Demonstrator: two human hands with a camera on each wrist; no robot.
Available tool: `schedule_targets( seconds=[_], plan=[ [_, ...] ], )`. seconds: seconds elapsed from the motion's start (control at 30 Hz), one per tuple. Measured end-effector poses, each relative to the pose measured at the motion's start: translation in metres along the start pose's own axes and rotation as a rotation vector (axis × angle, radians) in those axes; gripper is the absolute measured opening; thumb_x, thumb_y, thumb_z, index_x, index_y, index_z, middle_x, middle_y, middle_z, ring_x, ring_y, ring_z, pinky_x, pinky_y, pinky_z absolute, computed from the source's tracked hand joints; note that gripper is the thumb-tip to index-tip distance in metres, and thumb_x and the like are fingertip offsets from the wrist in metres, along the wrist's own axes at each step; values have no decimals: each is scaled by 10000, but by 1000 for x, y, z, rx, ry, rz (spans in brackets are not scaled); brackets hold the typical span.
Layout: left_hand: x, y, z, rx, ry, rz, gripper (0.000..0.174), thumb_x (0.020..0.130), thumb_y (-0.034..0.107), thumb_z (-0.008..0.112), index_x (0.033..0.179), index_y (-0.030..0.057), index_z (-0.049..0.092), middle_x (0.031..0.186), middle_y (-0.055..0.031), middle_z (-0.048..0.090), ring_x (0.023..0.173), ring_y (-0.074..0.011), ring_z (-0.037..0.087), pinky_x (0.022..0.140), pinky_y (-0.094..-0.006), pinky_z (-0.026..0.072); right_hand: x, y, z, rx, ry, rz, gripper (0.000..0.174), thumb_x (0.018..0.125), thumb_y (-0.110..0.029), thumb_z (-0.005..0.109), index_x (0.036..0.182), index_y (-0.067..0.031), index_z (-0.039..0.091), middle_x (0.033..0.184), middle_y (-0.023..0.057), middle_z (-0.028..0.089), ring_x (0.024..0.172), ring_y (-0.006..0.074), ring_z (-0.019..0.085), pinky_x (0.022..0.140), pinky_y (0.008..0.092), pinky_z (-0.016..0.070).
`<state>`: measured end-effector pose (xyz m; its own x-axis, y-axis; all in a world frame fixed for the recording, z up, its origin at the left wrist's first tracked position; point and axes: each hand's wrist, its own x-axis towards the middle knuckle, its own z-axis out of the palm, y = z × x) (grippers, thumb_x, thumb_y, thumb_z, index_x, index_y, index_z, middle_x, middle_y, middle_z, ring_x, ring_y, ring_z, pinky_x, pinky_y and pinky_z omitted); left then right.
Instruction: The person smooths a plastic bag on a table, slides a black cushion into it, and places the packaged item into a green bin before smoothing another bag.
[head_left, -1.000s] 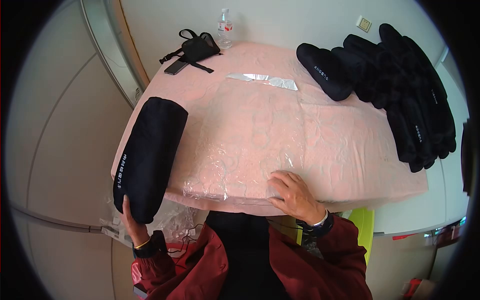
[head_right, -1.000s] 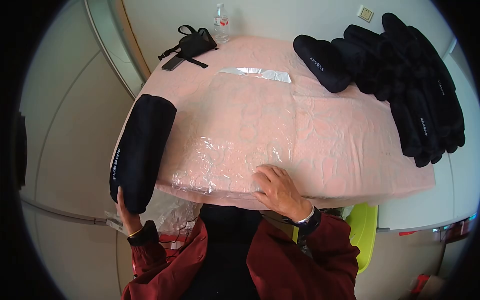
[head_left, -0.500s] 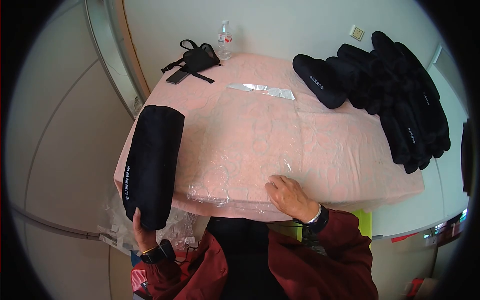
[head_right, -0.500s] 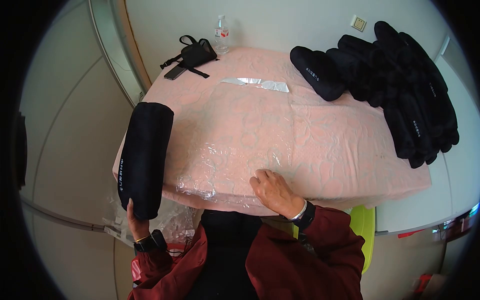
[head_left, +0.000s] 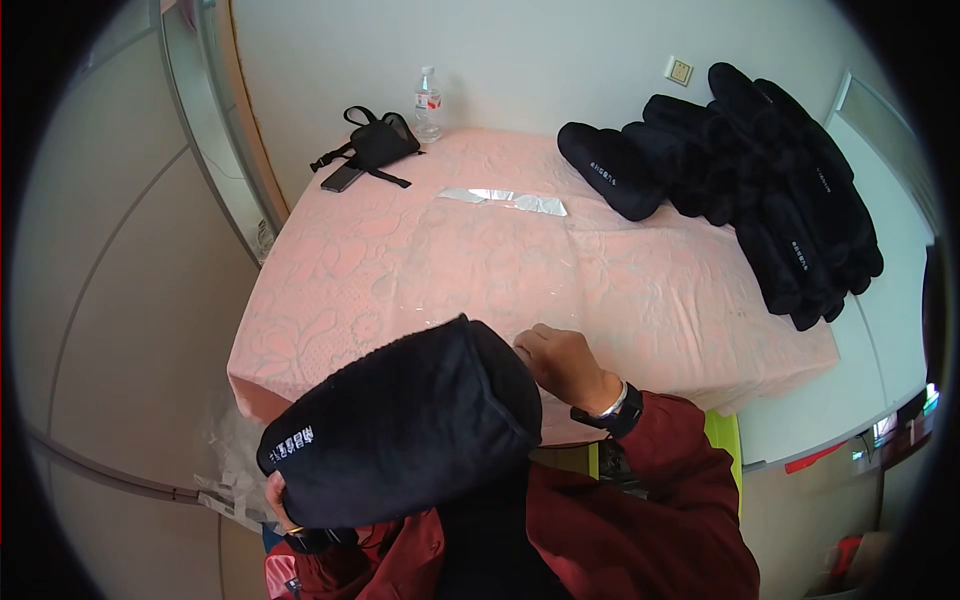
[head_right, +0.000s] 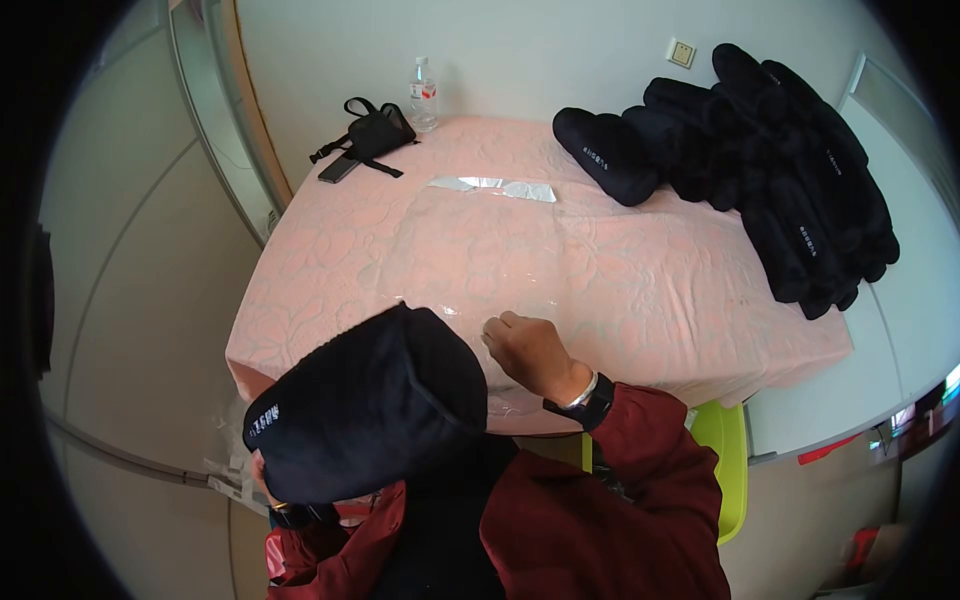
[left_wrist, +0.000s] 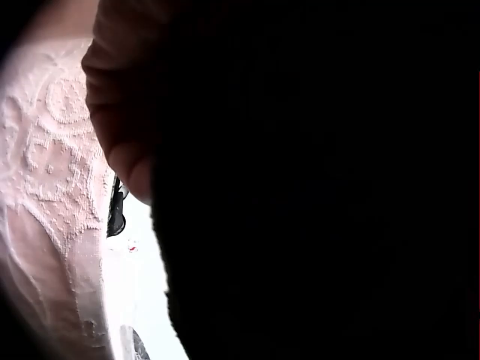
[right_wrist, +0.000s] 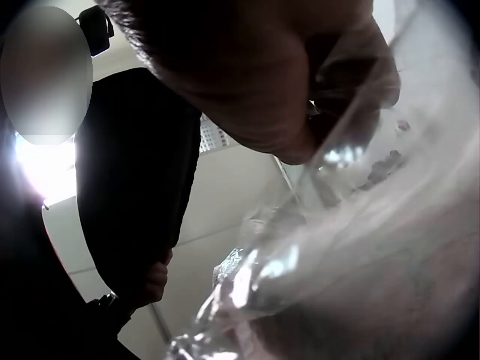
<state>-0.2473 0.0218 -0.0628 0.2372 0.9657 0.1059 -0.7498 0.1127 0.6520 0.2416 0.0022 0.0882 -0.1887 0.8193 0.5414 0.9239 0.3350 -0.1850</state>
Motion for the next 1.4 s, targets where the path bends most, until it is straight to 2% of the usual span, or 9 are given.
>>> schedule_targets(
  seconds=[0.13, 0.27, 0.63, 0.73, 0.93, 1.07, 1.2, 1.3, 1.4],
  plan=[
    [-15, 33, 27, 170, 98, -164, 520, 915, 312, 602, 1315, -18, 582, 1246, -144, 669, 1128, -272, 654, 1041, -389, 495, 12, -7, -9, 108, 61, 51, 73, 859, -65, 667, 854, -36, 601, 733, 149, 620, 656, 364, 633, 562, 423, 506],
    [-13, 45, 82, 283, 159, -151, 498, 968, 341, 553, 1354, 28, 578, 1340, -115, 625, 1241, -262, 593, 1071, -386, 460, 19, -18, -13, 180, 69, 115, 53, 886, -49, 671, 919, -23, 638, 793, 165, 679, 680, 367, 658, 582, 405, 508],
    [0, 29, 158, 346, 291, 156, 527, 957, 238, 584, 1415, -4, 486, 1328, -143, 602, 1205, -253, 608, 1041, -389, 478, 39, -55, -9, 382, 220, 91, 87, 873, -52, 677, 897, -44, 594, 750, 134, 650, 650, 349, 651, 554, 419, 508],
    [6, 23, 156, 450, 231, 126, 510, 977, 266, 574, 1407, 0, 506, 1350, -127, 597, 1236, -236, 591, 1057, -380, 464, 45, -56, -10, 357, 358, 37, 97, 867, 25, 679, 907, -23, 604, 753, 111, 620, 615, 275, 621, 558, 351, 485],
    [25, 1, 168, 620, 134, 200, 491, 992, 263, 571, 1403, 2, 514, 1367, -110, 588, 1245, -212, 582, 1064, -362, 455, 44, -67, -10, 450, 359, -14, 102, 874, 21, 681, 914, -23, 599, 764, 99, 606, 613, 266, 608, 560, 347, 485],
    [38, -9, 196, 508, 94, 28, 486, 1000, 264, 563, 1406, 2, 511, 1374, -103, 583, 1240, -201, 582, 1056, -354, 460, 37, -79, -11, 545, 327, 11, 103, 883, 12, 681, 925, -17, 592, 762, 101, 608, 620, 266, 617, 569, 350, 494],
    [59, -35, 206, 794, 21, 145, 473, 1006, 252, 560, 1405, 3, 512, 1333, -100, 604, 1207, -195, 597, 1018, -346, 482, 31, -100, -10, 672, 320, 11, 105, 892, 4, 676, 943, -14, 587, 764, 107, 602, 636, 278, 624, 584, 357, 504],
    [82, -54, 220, 351, -5, -141, 530, 961, 92, 601, 1466, 43, 448, 1346, -100, 580, 1192, -222, 595, 1005, -349, 492, 26, -110, -3, 736, 311, -10, 113, 894, 2, 673, 962, -14, 583, 782, 115, 600, 661, 289, 630, 601, 362, 511],
    [89, -85, 199, 329, -175, -221, 542, 961, 105, 604, 1470, 42, 432, 1327, -95, 588, 1171, -215, 599, 992, -337, 495, 24, -111, 11, 850, 226, -100, 130, 890, 9, 665, 979, -12, 572, 828, 121, 607, 691, 304, 632, 614, 362, 514]
  ],
)
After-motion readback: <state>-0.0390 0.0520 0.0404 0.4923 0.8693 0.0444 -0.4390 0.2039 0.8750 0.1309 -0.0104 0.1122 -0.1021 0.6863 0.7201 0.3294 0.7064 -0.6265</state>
